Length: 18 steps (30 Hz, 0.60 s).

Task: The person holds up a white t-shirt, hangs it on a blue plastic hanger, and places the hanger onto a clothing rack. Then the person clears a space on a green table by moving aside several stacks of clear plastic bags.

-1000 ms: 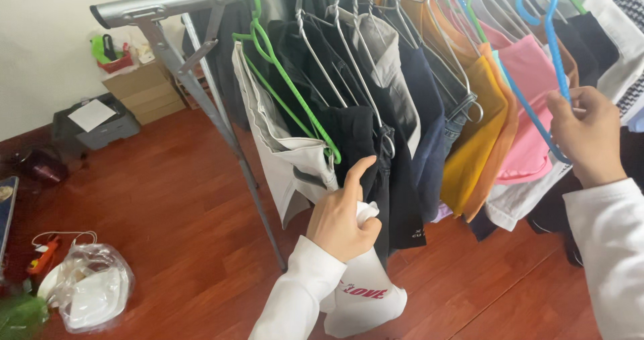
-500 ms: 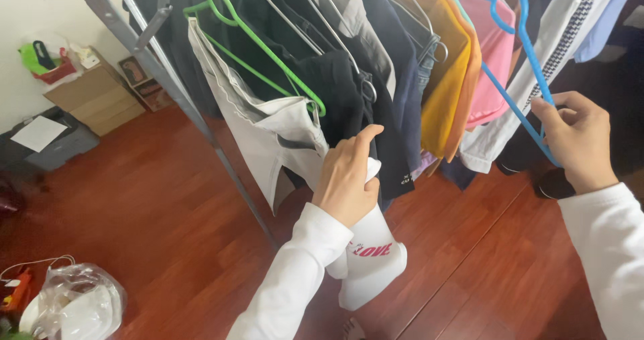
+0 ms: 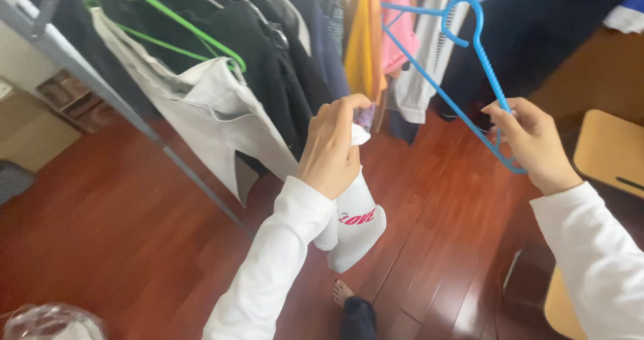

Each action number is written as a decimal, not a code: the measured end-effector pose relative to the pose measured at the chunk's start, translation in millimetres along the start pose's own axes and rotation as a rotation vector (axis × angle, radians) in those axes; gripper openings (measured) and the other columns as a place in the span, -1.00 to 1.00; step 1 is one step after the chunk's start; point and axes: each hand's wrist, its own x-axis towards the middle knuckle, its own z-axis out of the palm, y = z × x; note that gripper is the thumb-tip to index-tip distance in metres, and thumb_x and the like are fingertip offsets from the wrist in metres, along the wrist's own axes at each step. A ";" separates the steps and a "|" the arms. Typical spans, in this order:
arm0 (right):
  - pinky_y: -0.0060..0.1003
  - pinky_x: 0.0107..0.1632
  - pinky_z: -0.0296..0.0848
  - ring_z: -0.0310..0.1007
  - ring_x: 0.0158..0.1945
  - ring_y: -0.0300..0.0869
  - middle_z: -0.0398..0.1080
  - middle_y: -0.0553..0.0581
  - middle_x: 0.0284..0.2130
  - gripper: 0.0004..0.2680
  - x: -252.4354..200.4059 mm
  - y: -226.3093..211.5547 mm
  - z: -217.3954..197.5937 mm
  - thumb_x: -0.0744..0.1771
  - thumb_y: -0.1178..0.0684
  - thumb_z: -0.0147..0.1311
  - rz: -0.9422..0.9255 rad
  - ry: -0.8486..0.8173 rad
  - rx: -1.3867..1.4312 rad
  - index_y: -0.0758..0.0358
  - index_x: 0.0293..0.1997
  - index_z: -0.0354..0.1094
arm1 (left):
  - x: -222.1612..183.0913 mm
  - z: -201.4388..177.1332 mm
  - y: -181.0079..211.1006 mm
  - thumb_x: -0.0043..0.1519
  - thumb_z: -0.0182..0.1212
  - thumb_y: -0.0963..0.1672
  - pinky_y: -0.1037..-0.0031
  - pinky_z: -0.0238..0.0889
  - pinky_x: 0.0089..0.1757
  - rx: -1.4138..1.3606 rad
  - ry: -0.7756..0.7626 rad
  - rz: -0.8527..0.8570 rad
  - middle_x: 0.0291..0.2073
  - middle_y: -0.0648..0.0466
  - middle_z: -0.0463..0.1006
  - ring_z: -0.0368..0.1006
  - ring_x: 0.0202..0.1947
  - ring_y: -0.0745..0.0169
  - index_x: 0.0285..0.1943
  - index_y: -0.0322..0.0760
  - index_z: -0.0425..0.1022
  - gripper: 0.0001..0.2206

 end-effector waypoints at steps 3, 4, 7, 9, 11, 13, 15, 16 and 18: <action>-0.35 -0.41 0.23 0.36 -0.28 -0.09 0.35 0.16 -0.36 -0.88 -41.2 12.8 -27.6 0.35 0.00 -0.23 0.085 -0.156 0.199 0.17 -0.14 0.12 | 0.1 11.1 25.3 -0.24 -0.25 -0.38 0.40 0.04 -0.21 -0.071 -0.095 0.044 -0.24 0.07 0.28 0.16 -0.28 0.07 -0.03 -0.20 0.14 -0.45; -0.35 -0.41 0.23 0.36 -0.28 -0.09 0.35 0.16 -0.36 -0.88 -50.1 23.2 -35.5 0.35 0.00 -0.23 0.101 -0.126 0.201 0.17 -0.14 0.12 | 1.7 13.0 33.4 -0.24 -0.25 -0.38 0.40 0.04 -0.21 -0.090 -0.116 0.062 -0.24 0.07 0.28 0.16 -0.28 0.07 -0.03 -0.20 0.14 -0.45; -0.18 -0.17 0.32 0.45 -0.16 0.02 0.25 0.15 -0.62 -0.88 -81.3 41.7 -56.5 0.36 0.05 -0.30 0.073 -0.176 0.327 0.17 -0.13 0.13 | 6.4 19.4 56.3 -0.27 -0.27 -0.38 0.38 0.04 -0.08 -0.210 -0.140 0.158 -0.14 0.08 0.30 0.22 -0.16 0.06 -0.04 -0.20 0.17 -0.44; -0.30 -0.29 0.31 0.38 -0.46 -0.09 -0.03 0.03 -0.74 -0.88 -103.4 36.1 -65.2 0.33 0.05 -0.23 0.105 -0.155 0.280 0.24 -0.22 0.20 | 10.8 22.9 69.7 -0.22 -0.24 -0.37 0.36 0.08 -0.11 -0.266 -0.220 0.196 -0.14 0.04 0.29 0.22 -0.20 0.06 -0.06 -0.21 0.16 -0.50; -0.25 -0.24 0.36 0.35 -0.51 -0.08 0.12 0.13 -0.73 -0.86 -123.2 32.8 -71.2 0.30 0.05 -0.18 0.125 -0.131 0.261 0.25 -0.22 0.26 | 13.7 27.0 86.5 -0.23 -0.23 -0.37 0.37 0.07 -0.06 -0.336 -0.277 0.226 -0.13 0.06 0.29 0.23 -0.21 0.10 -0.05 -0.22 0.16 -0.49; -0.20 -0.20 0.41 0.33 -0.56 -0.08 0.27 0.22 -0.72 -0.84 -138.4 30.4 -75.2 0.27 0.05 -0.12 0.148 -0.108 0.243 0.27 -0.21 0.31 | 15.9 28.8 103.5 -0.24 -0.22 -0.37 0.38 0.05 0.00 -0.406 -0.338 0.254 -0.11 0.09 0.29 0.24 -0.21 0.13 -0.05 -0.22 0.16 -0.47; -0.33 -0.23 0.38 0.11 -0.61 -0.29 0.10 -0.01 -0.78 -0.78 -150.3 31.1 -79.6 0.24 0.04 -0.08 0.063 -0.128 0.124 0.24 -0.12 0.34 | 16.9 29.4 122.7 -0.23 -0.23 -0.36 0.50 0.13 -0.16 -0.516 -0.437 0.260 -0.27 0.10 0.27 0.18 -0.34 0.22 -0.07 -0.19 0.15 -0.50; -0.33 -0.23 0.38 0.11 -0.61 -0.29 0.10 -0.01 -0.78 -0.78 -155.4 29.4 -80.9 0.24 0.04 -0.08 0.077 -0.103 0.124 0.24 -0.12 0.34 | 17.1 34.3 128.3 -0.23 -0.23 -0.36 0.50 0.13 -0.16 -0.532 -0.455 0.275 -0.27 0.10 0.27 0.18 -0.34 0.22 -0.07 -0.19 0.15 -0.50; -0.48 -0.67 -0.02 -0.11 -0.75 -0.35 -0.10 -0.11 -0.85 -0.67 -162.4 25.5 -82.2 0.18 0.05 0.03 0.160 -0.083 0.096 0.12 0.03 0.27 | 19.1 44.1 137.6 -0.24 -0.20 -0.32 0.46 0.10 -0.09 -0.564 -0.515 0.353 -0.25 0.20 0.30 0.22 -0.31 0.25 -0.05 -0.14 0.16 -0.49</action>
